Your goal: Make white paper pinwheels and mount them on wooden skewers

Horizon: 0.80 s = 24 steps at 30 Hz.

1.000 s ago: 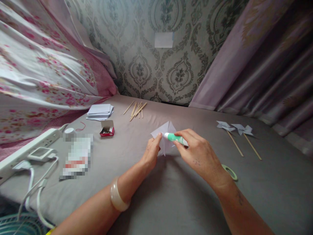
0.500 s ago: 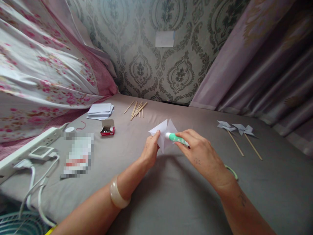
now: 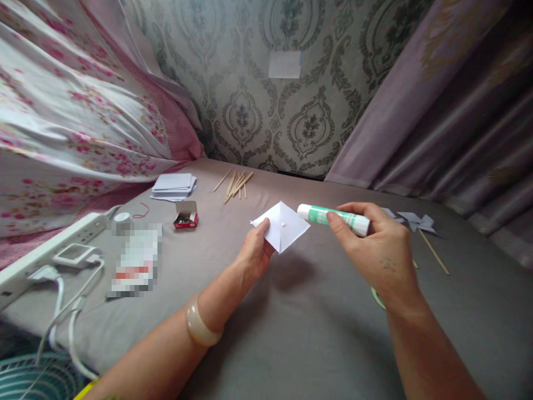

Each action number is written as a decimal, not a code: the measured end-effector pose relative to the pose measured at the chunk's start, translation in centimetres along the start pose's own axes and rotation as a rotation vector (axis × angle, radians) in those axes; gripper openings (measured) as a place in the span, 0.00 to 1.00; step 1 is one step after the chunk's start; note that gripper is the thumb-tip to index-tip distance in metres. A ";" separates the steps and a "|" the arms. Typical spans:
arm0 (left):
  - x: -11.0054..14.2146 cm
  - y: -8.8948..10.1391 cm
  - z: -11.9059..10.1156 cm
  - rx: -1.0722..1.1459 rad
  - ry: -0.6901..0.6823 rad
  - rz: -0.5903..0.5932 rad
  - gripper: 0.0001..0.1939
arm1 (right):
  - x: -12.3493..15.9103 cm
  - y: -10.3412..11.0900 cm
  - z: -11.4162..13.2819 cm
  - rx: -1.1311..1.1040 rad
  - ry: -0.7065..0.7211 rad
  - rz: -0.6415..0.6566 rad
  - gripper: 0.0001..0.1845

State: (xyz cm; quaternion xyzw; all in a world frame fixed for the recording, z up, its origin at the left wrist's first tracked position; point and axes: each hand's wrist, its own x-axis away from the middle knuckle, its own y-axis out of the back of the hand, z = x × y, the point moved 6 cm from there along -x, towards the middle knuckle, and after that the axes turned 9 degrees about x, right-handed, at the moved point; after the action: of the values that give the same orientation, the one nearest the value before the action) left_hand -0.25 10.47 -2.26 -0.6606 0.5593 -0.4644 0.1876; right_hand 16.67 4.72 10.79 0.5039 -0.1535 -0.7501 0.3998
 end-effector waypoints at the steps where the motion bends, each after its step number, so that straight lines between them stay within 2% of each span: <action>1: 0.0 0.0 0.0 -0.006 -0.004 -0.007 0.12 | -0.1 0.3 -0.3 -0.009 -0.042 -0.020 0.20; 5: 0.1 -0.2 -0.2 -0.035 -0.053 0.018 0.11 | -0.2 0.1 -0.4 -0.039 -0.031 0.042 0.18; 10: 0.2 -0.2 -0.3 -0.061 -0.103 0.035 0.10 | 0.2 -1.3 0.3 -0.004 0.114 0.186 0.12; 17: 0.3 0.0 -0.2 -0.118 -0.150 0.085 0.12 | 0.7 -2.0 1.1 0.016 0.259 0.184 0.08; 24: 0.6 -0.5 -0.4 -0.139 -0.174 0.140 0.17 | 1.0 -2.2 1.7 0.027 0.287 0.154 0.07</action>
State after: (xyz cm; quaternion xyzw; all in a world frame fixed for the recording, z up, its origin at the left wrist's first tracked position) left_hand -0.35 10.18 -1.46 -0.6690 0.6166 -0.3512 0.2211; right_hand 14.02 5.06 9.50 0.5980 -0.1429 -0.6354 0.4671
